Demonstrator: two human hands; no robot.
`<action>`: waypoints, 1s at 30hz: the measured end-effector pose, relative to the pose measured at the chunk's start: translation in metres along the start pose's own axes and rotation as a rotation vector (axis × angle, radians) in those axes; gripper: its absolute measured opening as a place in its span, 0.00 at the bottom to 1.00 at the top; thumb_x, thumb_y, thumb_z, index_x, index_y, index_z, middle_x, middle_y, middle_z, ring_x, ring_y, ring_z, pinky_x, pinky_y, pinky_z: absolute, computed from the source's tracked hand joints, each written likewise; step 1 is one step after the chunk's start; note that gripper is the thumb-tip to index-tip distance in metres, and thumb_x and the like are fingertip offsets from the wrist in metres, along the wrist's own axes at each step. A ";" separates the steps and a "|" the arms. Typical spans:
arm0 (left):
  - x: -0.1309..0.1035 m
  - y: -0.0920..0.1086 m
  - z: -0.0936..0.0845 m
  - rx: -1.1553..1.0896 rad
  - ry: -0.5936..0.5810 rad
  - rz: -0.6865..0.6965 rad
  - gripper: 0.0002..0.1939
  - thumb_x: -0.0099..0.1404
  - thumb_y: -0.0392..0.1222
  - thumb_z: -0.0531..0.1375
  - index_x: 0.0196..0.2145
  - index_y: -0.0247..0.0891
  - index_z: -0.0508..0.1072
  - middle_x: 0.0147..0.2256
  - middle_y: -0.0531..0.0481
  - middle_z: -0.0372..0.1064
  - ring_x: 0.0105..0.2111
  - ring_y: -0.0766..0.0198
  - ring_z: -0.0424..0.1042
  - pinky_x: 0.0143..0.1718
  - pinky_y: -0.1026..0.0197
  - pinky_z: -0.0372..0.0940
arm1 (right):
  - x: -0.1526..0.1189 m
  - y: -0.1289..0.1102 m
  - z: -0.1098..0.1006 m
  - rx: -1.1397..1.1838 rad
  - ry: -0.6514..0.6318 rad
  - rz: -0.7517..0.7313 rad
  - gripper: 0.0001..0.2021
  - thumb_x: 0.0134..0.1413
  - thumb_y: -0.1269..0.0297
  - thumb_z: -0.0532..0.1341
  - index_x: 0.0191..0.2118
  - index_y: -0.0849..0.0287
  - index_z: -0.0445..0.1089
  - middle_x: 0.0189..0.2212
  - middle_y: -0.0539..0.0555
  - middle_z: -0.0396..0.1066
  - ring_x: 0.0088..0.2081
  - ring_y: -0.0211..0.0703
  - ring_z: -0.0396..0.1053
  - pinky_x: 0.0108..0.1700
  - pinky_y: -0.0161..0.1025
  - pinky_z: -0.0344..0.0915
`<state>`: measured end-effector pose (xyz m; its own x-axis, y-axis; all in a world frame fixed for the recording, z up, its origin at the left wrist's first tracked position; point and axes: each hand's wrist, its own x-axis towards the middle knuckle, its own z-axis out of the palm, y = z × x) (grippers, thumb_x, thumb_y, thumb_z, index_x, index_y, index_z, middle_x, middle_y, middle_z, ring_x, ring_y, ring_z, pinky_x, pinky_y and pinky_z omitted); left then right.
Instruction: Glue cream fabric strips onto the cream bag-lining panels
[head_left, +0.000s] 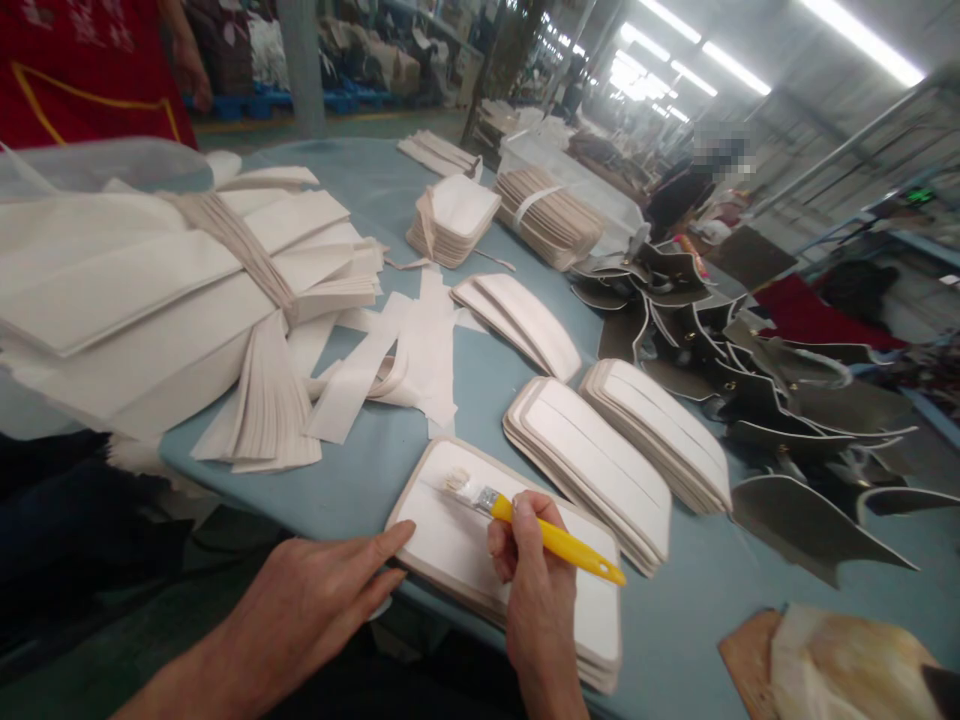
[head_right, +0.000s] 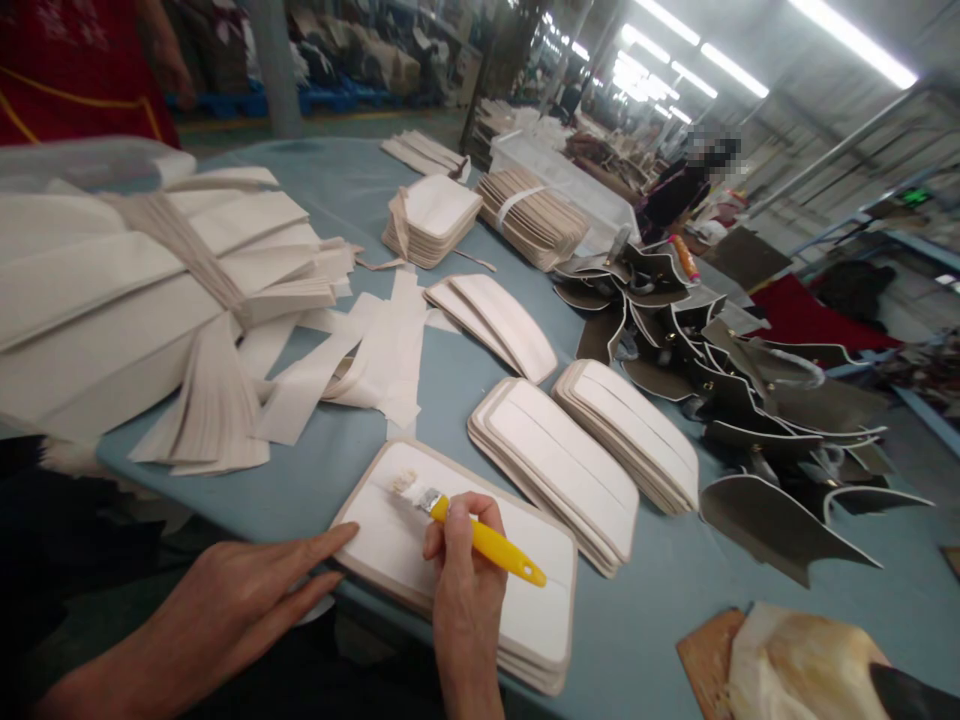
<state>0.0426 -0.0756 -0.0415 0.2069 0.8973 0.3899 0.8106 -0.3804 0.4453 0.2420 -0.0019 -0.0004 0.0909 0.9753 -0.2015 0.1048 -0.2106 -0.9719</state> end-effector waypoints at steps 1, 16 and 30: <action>0.000 0.000 0.000 0.006 0.014 -0.002 0.19 0.79 0.46 0.48 0.58 0.37 0.71 0.37 0.52 0.84 0.29 0.66 0.82 0.28 0.69 0.72 | 0.000 -0.001 0.000 -0.015 0.012 -0.010 0.25 0.60 0.34 0.61 0.34 0.54 0.62 0.20 0.43 0.63 0.22 0.34 0.55 0.25 0.33 0.51; -0.002 0.006 0.007 0.127 0.091 0.007 0.16 0.80 0.43 0.47 0.54 0.38 0.71 0.31 0.57 0.82 0.24 0.67 0.80 0.22 0.64 0.67 | -0.002 -0.001 0.026 -0.050 -0.051 -0.088 0.22 0.65 0.39 0.59 0.34 0.53 0.62 0.19 0.41 0.59 0.22 0.35 0.58 0.28 0.33 0.56; 0.000 0.004 0.003 0.161 0.079 0.026 0.17 0.79 0.44 0.48 0.53 0.37 0.73 0.32 0.54 0.83 0.25 0.65 0.81 0.23 0.64 0.69 | 0.002 -0.001 -0.004 -0.268 -0.059 -0.094 0.20 0.66 0.41 0.56 0.32 0.53 0.62 0.20 0.43 0.59 0.23 0.37 0.57 0.27 0.36 0.54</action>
<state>0.0475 -0.0765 -0.0419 0.1905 0.8650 0.4642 0.8839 -0.3568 0.3022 0.2456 0.0004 0.0006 0.0109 0.9919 -0.1262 0.3689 -0.1213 -0.9215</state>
